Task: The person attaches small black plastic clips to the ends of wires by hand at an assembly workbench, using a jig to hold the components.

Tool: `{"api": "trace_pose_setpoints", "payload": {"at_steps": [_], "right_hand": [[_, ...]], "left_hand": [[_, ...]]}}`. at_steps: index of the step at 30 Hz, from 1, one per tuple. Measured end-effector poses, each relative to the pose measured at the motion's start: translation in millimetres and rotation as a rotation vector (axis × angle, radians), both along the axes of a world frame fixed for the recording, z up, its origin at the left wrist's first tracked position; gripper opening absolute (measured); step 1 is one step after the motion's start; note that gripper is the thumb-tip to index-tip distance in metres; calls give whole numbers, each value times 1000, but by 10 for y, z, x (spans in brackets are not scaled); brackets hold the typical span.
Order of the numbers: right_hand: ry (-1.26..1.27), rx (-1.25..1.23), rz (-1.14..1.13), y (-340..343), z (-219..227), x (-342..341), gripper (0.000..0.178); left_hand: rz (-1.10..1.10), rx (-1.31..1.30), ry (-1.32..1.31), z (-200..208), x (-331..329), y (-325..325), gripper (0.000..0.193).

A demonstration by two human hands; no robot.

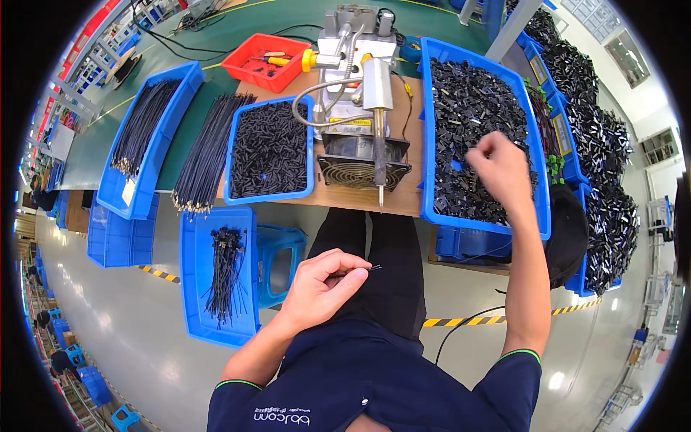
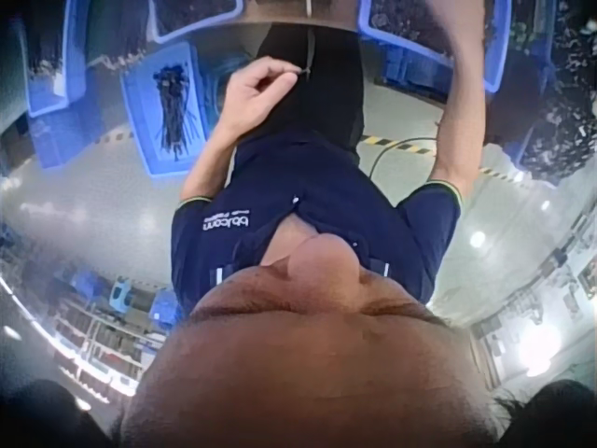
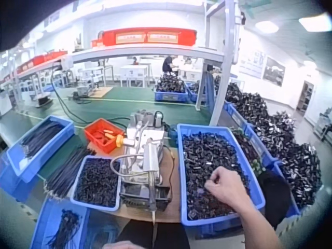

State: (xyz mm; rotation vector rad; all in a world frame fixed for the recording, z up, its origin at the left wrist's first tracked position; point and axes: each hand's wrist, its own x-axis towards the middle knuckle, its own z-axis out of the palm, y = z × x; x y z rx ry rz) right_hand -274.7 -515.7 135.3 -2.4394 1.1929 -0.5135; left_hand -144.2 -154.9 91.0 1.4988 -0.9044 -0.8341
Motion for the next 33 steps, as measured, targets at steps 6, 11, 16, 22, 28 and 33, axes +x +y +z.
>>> {"api": "trace_pose_setpoints", "payload": {"at_steps": [6,11,16,22,28,33], "right_hand": [[-515,271,218,728,234,-520,16],[-617,662,270,1390,71,-670,30],[-597,646,421,1652,-278,-600,26],[-638,629,391,1840,-416,-479,26],[-571,504,444,1924,-324,-423,24],[-586,467,466,1939,-326,-398,23]], "left_hand": [[26,5,70,30,45,-83,10],[24,22,117,81,41,-182,8],[3,44,95,175,30,-227,9],[-14,96,132,215,23,-206,11],[-20,131,269,83,29,-213,13],[3,98,297,65,25,-253,17]]}}
